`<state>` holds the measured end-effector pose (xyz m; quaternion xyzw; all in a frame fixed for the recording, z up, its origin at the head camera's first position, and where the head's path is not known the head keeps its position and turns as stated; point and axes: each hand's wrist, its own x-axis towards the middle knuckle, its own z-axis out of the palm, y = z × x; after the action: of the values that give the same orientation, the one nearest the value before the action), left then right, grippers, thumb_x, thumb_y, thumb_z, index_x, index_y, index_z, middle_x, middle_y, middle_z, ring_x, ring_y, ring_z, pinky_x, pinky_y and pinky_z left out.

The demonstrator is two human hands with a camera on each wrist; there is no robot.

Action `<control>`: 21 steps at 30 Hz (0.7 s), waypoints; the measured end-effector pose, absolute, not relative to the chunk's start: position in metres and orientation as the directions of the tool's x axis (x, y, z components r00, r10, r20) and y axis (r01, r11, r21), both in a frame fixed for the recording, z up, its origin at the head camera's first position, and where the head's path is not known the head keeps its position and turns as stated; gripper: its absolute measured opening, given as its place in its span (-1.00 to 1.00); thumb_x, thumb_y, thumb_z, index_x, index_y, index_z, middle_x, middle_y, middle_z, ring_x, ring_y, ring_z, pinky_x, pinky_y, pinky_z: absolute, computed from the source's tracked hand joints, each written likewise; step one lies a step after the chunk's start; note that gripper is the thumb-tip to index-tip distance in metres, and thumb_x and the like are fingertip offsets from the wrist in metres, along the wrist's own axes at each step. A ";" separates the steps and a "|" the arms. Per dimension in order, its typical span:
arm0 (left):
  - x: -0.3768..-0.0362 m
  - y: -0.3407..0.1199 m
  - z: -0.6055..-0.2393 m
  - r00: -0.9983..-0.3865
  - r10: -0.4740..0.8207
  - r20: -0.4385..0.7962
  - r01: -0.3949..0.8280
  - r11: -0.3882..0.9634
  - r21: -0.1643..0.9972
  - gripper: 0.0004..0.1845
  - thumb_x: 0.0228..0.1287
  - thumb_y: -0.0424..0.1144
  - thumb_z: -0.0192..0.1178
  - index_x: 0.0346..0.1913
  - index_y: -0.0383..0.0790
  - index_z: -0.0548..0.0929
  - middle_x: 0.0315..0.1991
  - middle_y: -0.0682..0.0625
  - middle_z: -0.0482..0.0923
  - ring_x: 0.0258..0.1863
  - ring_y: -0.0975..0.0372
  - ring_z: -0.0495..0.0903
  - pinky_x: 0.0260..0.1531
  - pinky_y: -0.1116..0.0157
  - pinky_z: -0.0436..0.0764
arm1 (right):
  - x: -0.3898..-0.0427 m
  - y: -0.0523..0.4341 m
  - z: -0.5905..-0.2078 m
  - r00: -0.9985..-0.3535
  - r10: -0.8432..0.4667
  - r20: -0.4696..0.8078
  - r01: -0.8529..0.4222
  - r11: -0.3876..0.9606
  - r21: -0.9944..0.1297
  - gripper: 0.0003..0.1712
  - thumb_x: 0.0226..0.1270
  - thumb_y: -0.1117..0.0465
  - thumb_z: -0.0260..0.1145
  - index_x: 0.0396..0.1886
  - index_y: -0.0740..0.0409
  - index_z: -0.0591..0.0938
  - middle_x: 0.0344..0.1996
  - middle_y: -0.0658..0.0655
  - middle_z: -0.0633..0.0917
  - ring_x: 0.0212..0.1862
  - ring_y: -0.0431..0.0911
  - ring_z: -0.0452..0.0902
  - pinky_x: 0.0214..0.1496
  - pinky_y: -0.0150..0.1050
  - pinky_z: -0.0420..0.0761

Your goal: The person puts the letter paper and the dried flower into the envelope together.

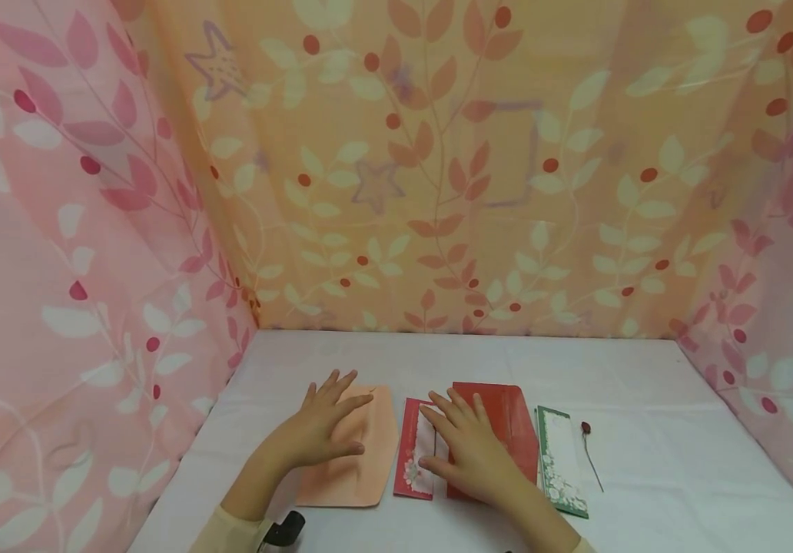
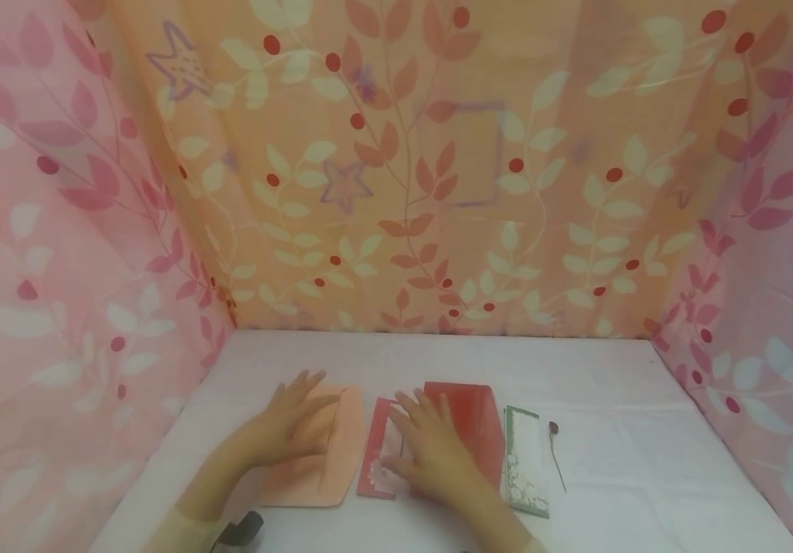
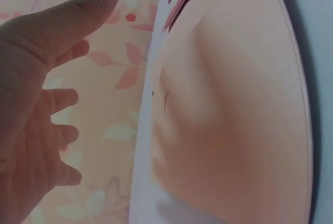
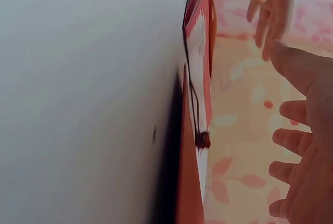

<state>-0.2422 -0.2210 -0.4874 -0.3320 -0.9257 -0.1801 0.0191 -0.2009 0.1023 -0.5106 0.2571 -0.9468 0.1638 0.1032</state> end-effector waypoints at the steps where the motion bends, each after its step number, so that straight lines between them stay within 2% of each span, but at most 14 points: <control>1: -0.243 -0.222 -0.488 -0.777 0.608 0.159 0.624 0.713 0.321 -0.11 0.15 0.23 0.44 0.53 0.18 0.35 0.66 -0.12 -0.07 0.64 -0.18 -0.21 0.39 -0.48 -0.09 | -0.201 0.099 -0.510 -0.844 -0.458 0.280 -0.525 0.810 -0.259 -0.03 0.18 -0.38 0.42 0.54 -0.20 0.37 0.58 -0.06 0.26 0.63 0.08 0.01 0.56 0.39 -0.16; 7: -0.246 -0.224 -0.488 -0.769 0.626 0.128 0.626 0.698 0.347 -0.11 0.14 0.22 0.45 0.52 0.15 0.35 0.66 -0.15 -0.05 0.62 -0.24 -0.18 0.36 -0.51 -0.08 | -0.205 0.079 -0.510 -0.846 -0.469 0.252 -0.530 0.789 -0.311 -0.08 0.22 -0.30 0.44 0.52 -0.11 0.41 0.55 0.00 0.34 0.62 0.12 0.04 0.55 0.41 -0.16; 12: -0.244 -0.227 -0.489 -0.799 0.600 0.045 0.573 0.736 0.359 -0.07 0.07 0.24 0.48 0.50 0.14 0.37 0.65 -0.19 -0.04 0.62 -0.26 -0.18 0.36 -0.51 -0.10 | -0.208 0.062 -0.516 -0.827 -0.509 0.240 -0.562 0.768 -0.308 -0.14 0.23 -0.26 0.44 0.48 -0.08 0.46 0.51 0.05 0.40 0.58 0.16 0.14 0.52 0.45 -0.06; 17: -0.241 -0.225 -0.491 -0.796 0.605 -0.035 0.536 0.729 0.426 0.04 -0.16 0.28 0.57 0.48 0.15 0.42 0.64 -0.23 -0.04 0.61 -0.28 -0.22 0.34 -0.53 -0.17 | -0.207 0.050 -0.518 -0.819 -0.522 0.240 -0.574 0.749 -0.331 -0.20 0.26 -0.26 0.42 0.42 -0.03 0.52 0.49 0.07 0.43 0.54 0.20 0.22 0.51 0.45 -0.02; 21: -0.241 -0.224 -0.494 -0.789 0.612 -0.058 0.537 0.732 0.419 0.13 -0.31 0.31 0.60 0.48 0.17 0.41 0.64 -0.22 -0.04 0.62 -0.27 -0.23 0.32 -0.55 -0.17 | -0.207 0.045 -0.523 -0.820 -0.522 0.235 -0.573 0.735 -0.363 -0.22 0.29 -0.25 0.40 0.41 -0.01 0.52 0.49 0.05 0.43 0.55 0.21 0.22 0.52 0.43 -0.01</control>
<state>-0.2407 -0.2240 -0.4935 -0.3106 -0.9255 -0.1942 -0.0964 -0.2068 0.0451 -0.5228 0.2945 -0.9296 0.2137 0.0588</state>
